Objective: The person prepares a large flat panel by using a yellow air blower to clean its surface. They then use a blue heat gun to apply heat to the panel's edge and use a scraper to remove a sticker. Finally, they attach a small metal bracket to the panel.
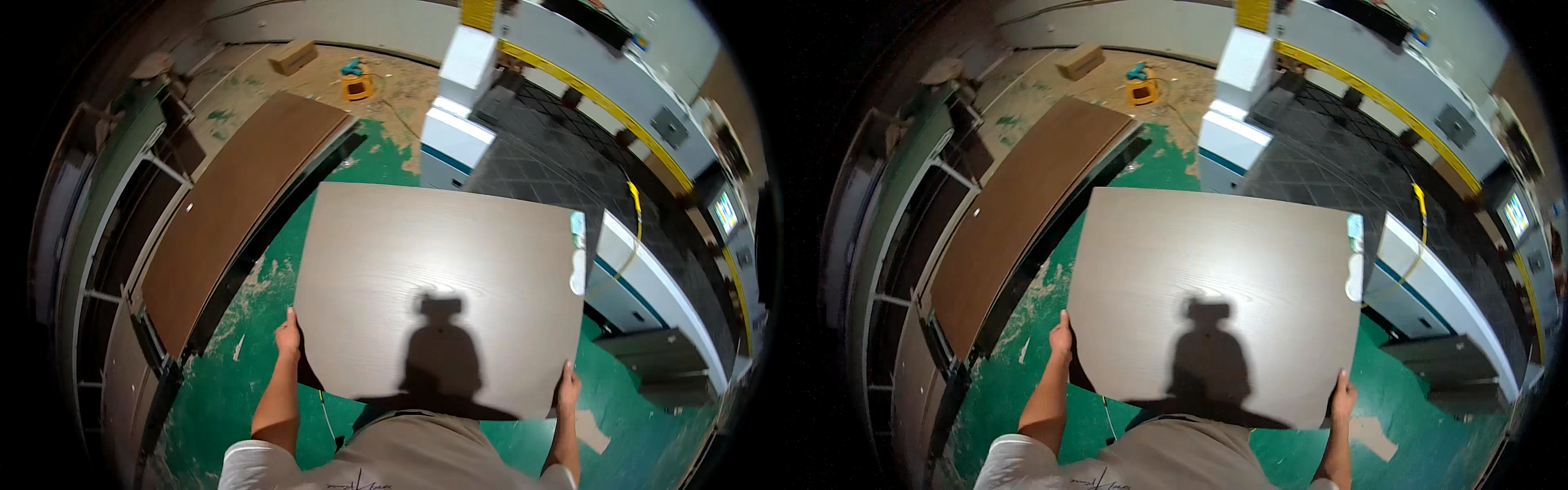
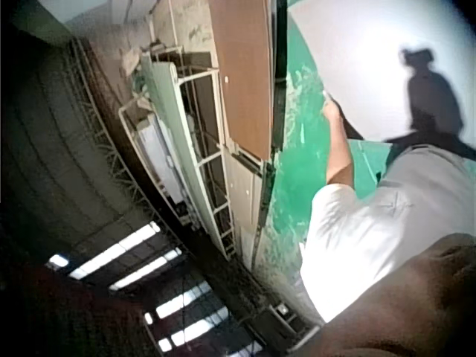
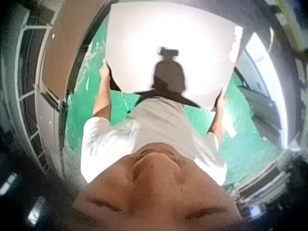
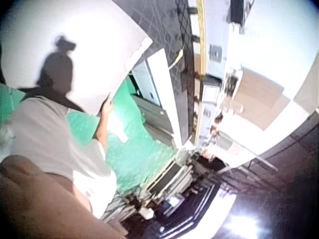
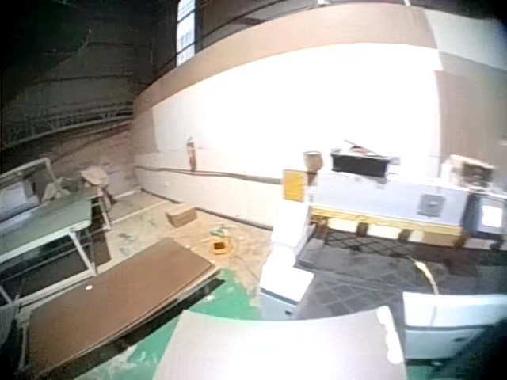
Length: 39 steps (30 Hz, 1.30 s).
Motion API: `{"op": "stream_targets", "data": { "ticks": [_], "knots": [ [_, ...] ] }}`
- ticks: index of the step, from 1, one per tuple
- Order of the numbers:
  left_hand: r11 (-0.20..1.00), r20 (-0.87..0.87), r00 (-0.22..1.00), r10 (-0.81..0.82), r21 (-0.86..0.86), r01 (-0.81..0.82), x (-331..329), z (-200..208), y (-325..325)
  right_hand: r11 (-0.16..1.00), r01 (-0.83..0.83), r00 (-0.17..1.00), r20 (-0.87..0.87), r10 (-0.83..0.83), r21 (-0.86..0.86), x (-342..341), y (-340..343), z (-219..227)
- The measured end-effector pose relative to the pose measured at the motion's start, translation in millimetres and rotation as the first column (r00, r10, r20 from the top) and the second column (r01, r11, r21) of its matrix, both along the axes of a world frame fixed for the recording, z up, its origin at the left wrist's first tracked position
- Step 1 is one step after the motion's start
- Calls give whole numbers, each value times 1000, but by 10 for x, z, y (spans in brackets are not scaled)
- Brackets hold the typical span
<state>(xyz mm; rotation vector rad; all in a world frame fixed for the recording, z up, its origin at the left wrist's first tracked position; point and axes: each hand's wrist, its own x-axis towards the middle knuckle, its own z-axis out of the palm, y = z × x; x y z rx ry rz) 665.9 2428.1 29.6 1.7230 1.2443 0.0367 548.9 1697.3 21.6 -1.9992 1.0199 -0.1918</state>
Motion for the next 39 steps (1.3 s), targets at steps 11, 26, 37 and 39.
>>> {"op": "stream_targets", "data": {
  "ticks": [11,26,37,39],
  "knots": [
    [932,173,925,337,-203,-301,564,-588,941,956,-233,966,70,249,-181,2125,1149,972],
    [835,28,840,542,-128,-535,2377,-1234,3656,757,-575,814,-312,490,-310,6527,4700,1478],
    [792,-342,717,607,195,-578,4709,-473,4183,600,-782,581,-549,601,-171,10288,6002,374],
    [782,-379,694,613,165,-601,5007,-399,4177,554,-821,518,-585,623,-138,10883,6274,295]
  ]
}}
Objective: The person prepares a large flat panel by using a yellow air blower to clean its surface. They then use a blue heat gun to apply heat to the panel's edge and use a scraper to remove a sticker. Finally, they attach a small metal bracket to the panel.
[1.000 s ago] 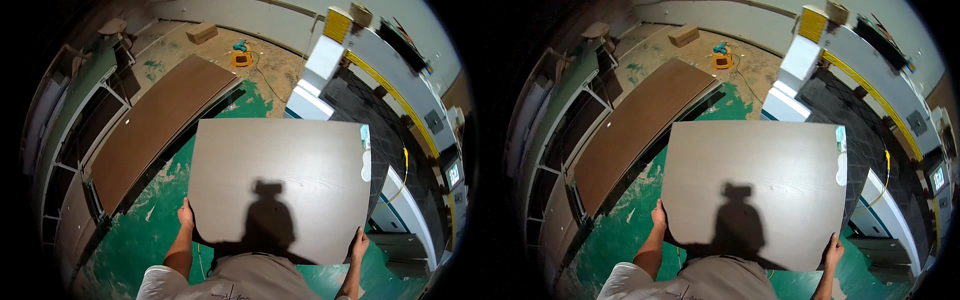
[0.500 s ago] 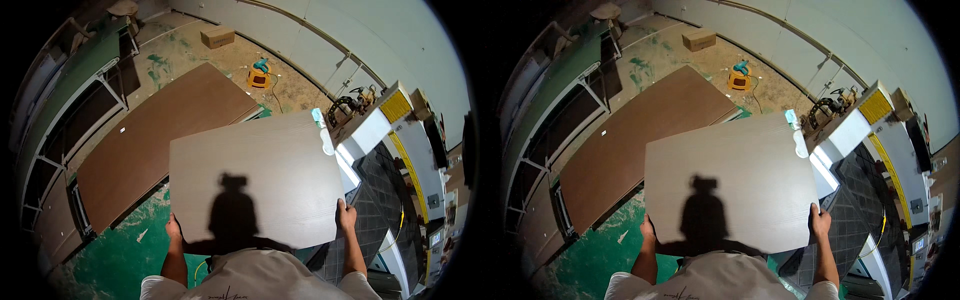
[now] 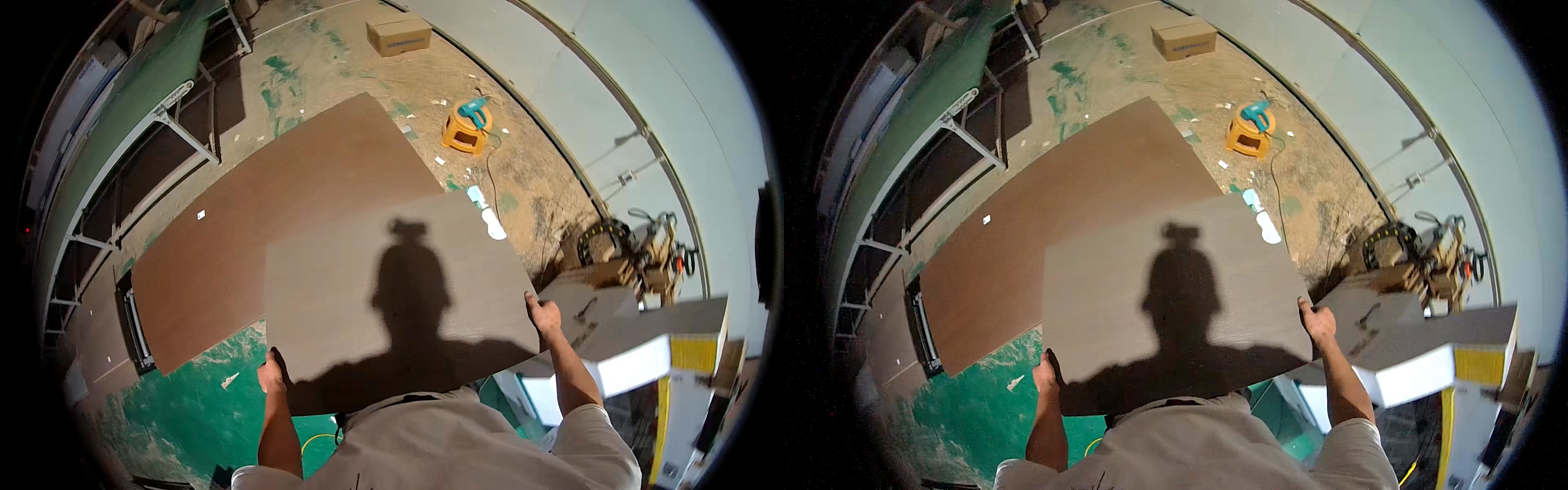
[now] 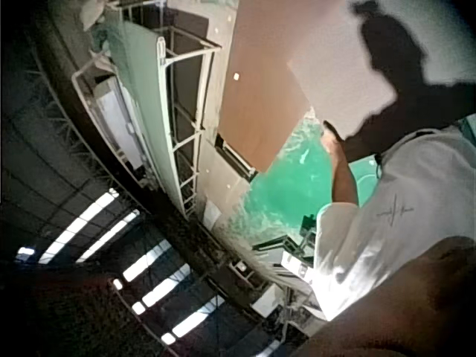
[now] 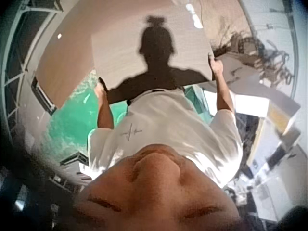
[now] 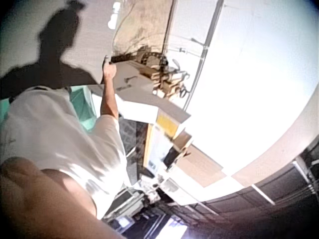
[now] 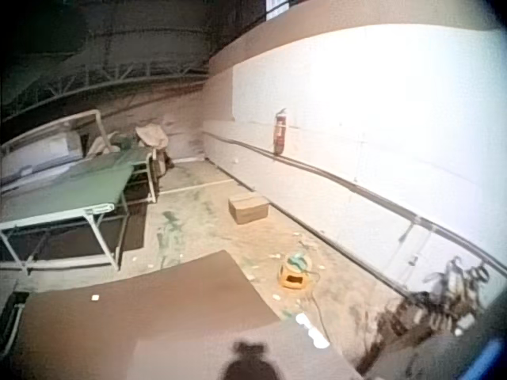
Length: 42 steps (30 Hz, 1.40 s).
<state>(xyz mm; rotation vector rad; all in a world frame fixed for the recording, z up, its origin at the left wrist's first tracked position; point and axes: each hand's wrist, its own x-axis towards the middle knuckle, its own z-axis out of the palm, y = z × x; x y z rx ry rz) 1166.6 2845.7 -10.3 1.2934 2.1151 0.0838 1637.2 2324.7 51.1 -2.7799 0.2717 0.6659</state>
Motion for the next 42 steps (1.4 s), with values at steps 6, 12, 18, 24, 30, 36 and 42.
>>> {"op": "stream_targets", "data": {
  "ticks": [6,12,18,24,30,36,42],
  "knots": [
    [996,-88,995,46,-69,-53,1200,-131,328,995,-9,991,-133,-5,-100,1624,813,-335],
    [988,123,984,128,-98,-116,2141,-1374,1094,982,-167,986,32,165,92,2985,1310,-1348],
    [994,136,985,111,-34,-107,3175,-2307,1742,986,-160,971,-187,150,-41,4354,2163,-2287],
    [986,184,970,161,16,-167,3602,-3348,1920,990,-123,979,-157,133,71,5206,2776,-3156],
    [999,-10,1000,6,-42,-6,4017,-3759,1466,977,-123,901,-394,183,172,5758,2484,-4193],
    [947,588,809,8,-264,183,5107,-3850,343,931,-159,856,-425,296,329,5858,2402,-4877],
    [675,505,708,-493,-291,678,7578,-3364,-1003,783,-601,559,-617,554,159,6670,2834,-4690]
  ]
}}
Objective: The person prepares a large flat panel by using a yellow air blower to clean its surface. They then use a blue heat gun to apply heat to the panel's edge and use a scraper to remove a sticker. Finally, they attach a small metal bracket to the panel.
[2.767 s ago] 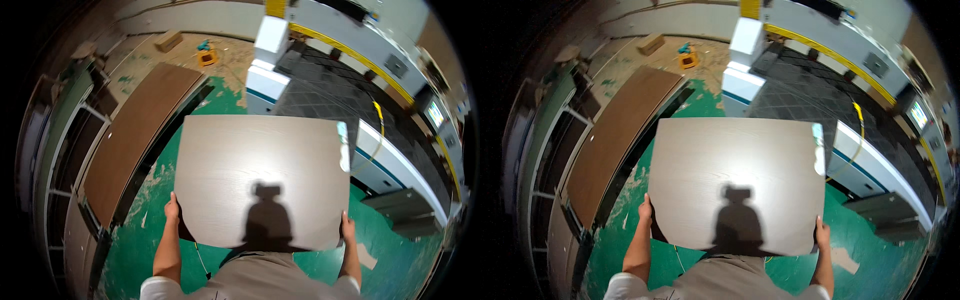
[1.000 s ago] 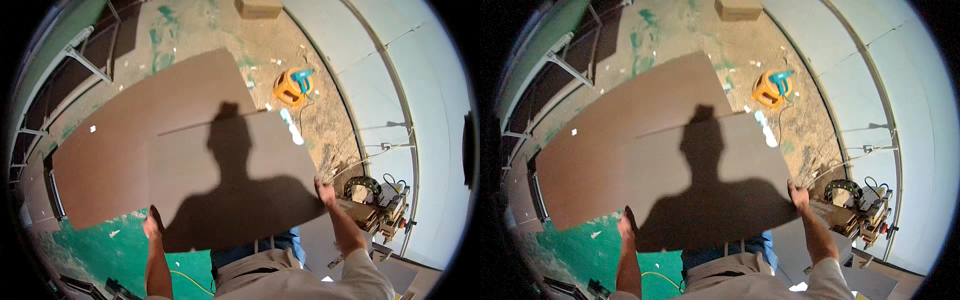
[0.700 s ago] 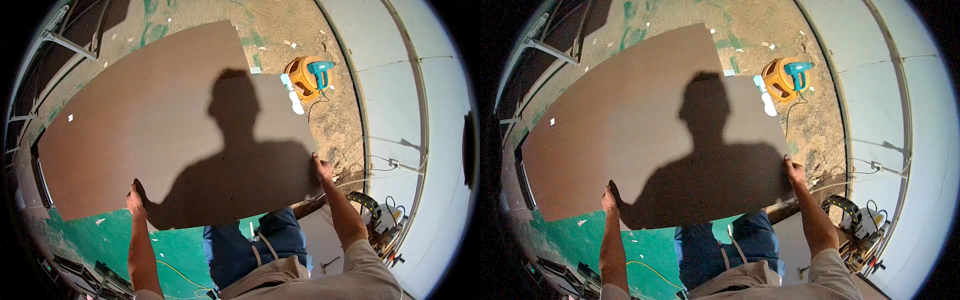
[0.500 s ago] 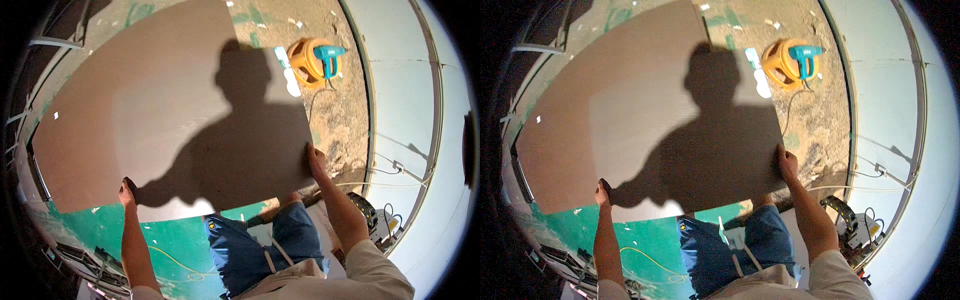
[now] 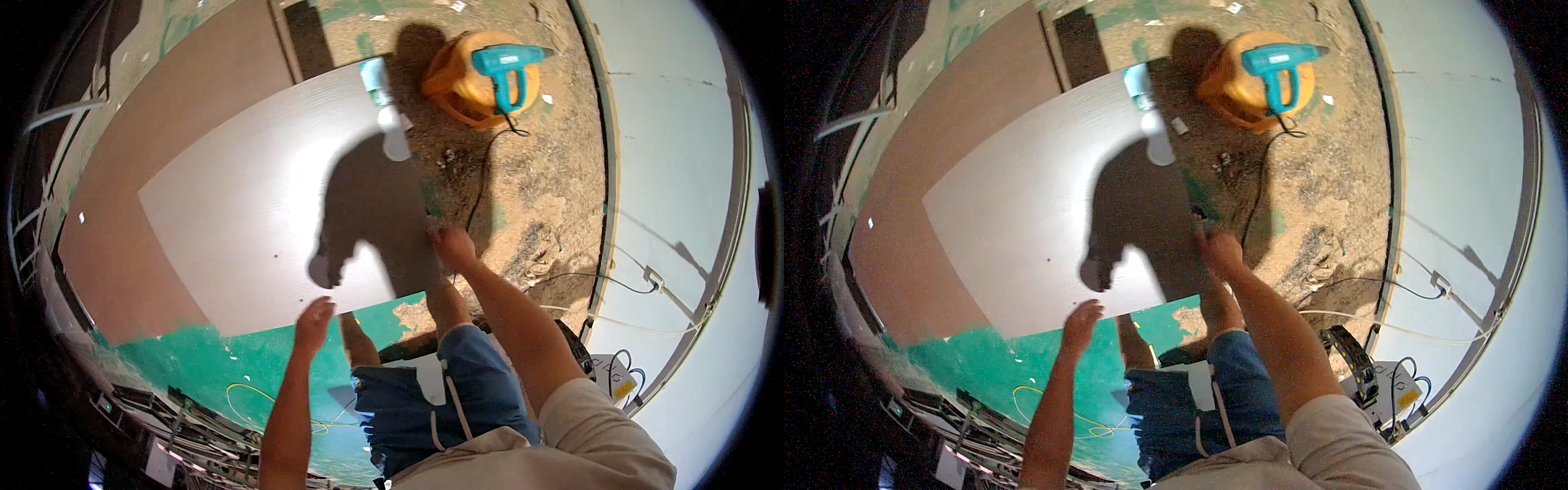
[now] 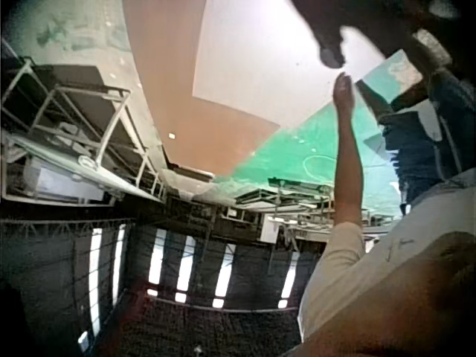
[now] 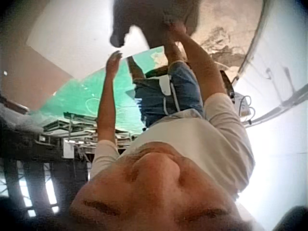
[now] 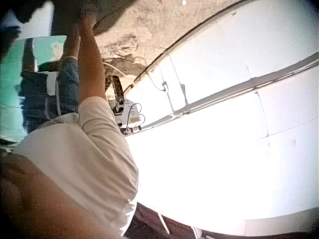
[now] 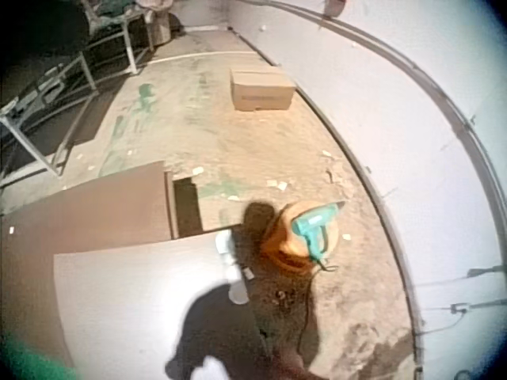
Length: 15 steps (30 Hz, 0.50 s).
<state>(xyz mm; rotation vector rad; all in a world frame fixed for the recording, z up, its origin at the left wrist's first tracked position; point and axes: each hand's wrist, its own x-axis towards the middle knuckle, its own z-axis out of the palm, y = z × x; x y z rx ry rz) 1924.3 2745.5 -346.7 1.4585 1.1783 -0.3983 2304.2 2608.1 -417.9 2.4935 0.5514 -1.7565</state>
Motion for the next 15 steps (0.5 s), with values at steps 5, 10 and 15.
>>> {"op": "stream_targets", "data": {
  "ticks": [5,10,15],
  "knots": [
    [848,-21,928,373,-398,-350,570,234,-896,909,68,832,480,-280,412,1511,410,-352],
    [575,-394,654,646,-312,-757,352,673,-1642,760,13,804,445,-395,650,3115,889,-725],
    [323,-443,287,849,6,-946,-148,984,-2205,760,180,900,207,-383,625,3451,996,-1215]
  ]
}}
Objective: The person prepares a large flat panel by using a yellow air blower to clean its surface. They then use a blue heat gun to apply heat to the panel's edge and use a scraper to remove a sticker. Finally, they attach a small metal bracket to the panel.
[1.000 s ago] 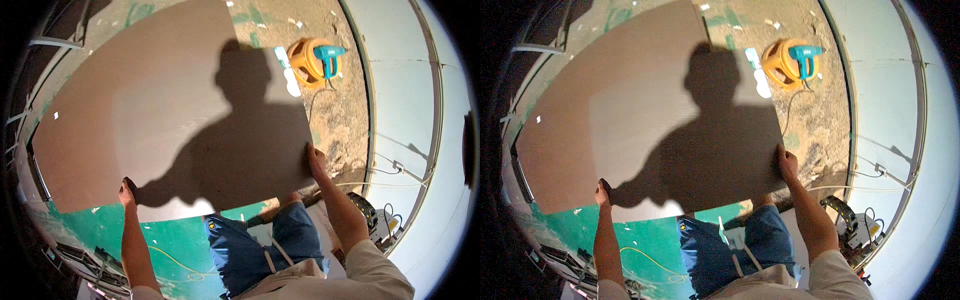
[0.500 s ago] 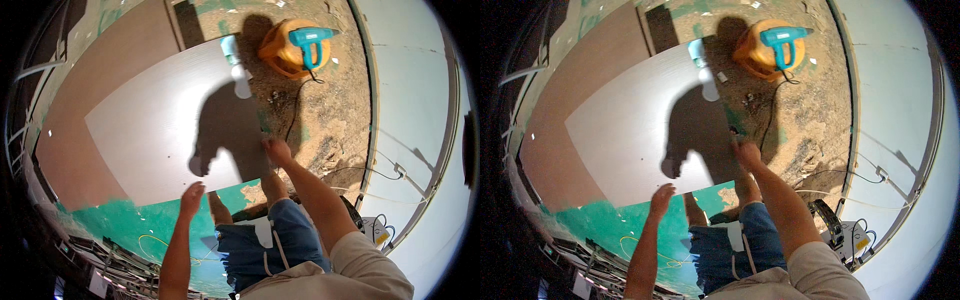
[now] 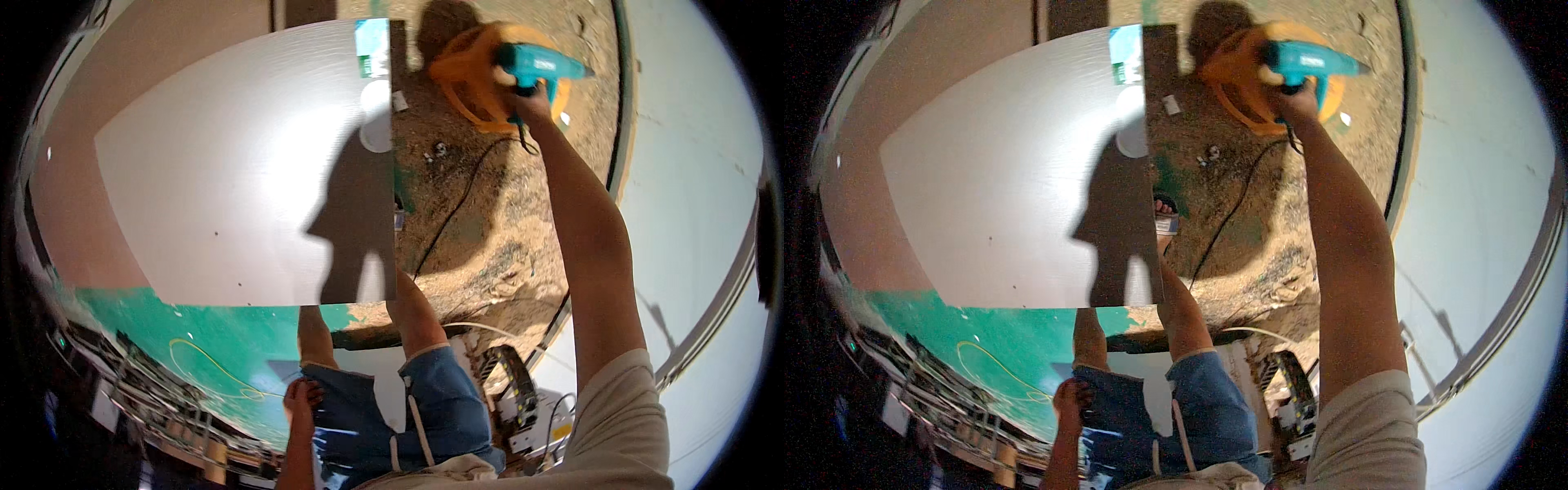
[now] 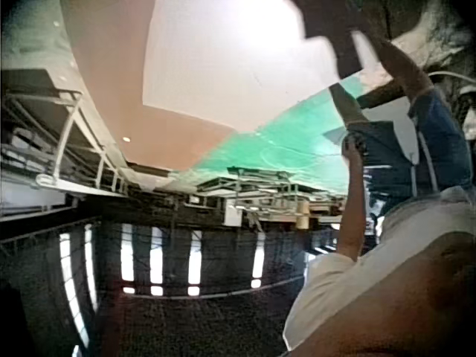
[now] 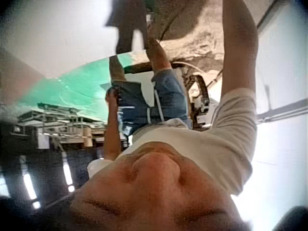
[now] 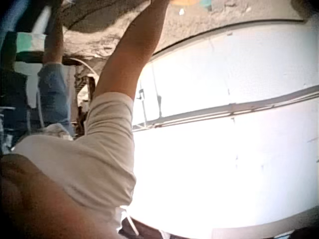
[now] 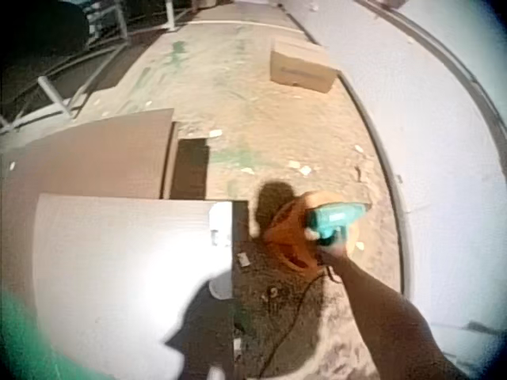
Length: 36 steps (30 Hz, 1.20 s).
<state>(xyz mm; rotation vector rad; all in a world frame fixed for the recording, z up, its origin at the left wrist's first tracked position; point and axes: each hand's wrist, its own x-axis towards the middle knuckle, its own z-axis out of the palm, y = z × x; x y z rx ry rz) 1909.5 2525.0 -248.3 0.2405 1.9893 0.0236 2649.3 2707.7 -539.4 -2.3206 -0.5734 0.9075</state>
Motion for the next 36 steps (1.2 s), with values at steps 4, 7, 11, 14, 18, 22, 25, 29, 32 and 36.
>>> {"op": "stream_targets", "data": {
  "ticks": [4,7,11,14,18,22,25,29,32,36],
  "knots": [
    [999,36,999,2,34,-3,285,127,200,1000,-24,1000,6,24,-3,325,-232,-90],
    [998,42,999,33,47,-35,566,355,51,993,-96,992,-89,90,-64,44,-55,514],
    [998,158,987,32,42,-40,713,309,-289,942,-257,950,124,288,-218,293,-622,1221],
    [974,97,970,-222,71,216,760,264,-590,938,-285,956,6,292,-199,-66,-671,2441],
    [997,235,972,-3,73,-15,608,241,-750,996,-94,965,-248,89,-10,-364,-1096,3904],
    [998,155,988,19,59,-28,848,624,-594,991,-6,915,-400,60,137,-726,-1228,4845],
    [995,129,988,85,49,-92,1048,692,-642,984,-160,934,-310,177,80,-775,-1191,4799],
    [946,125,950,286,122,-301,1548,611,-726,951,-309,918,-254,305,24,-1076,-573,4163],
    [996,-31,999,44,74,-42,2465,614,-798,782,-606,742,-250,622,144,-1186,16,3624],
    [950,72,985,-156,284,129,3632,931,-288,583,-796,567,-137,813,164,-1278,459,3177]
  ]
}}
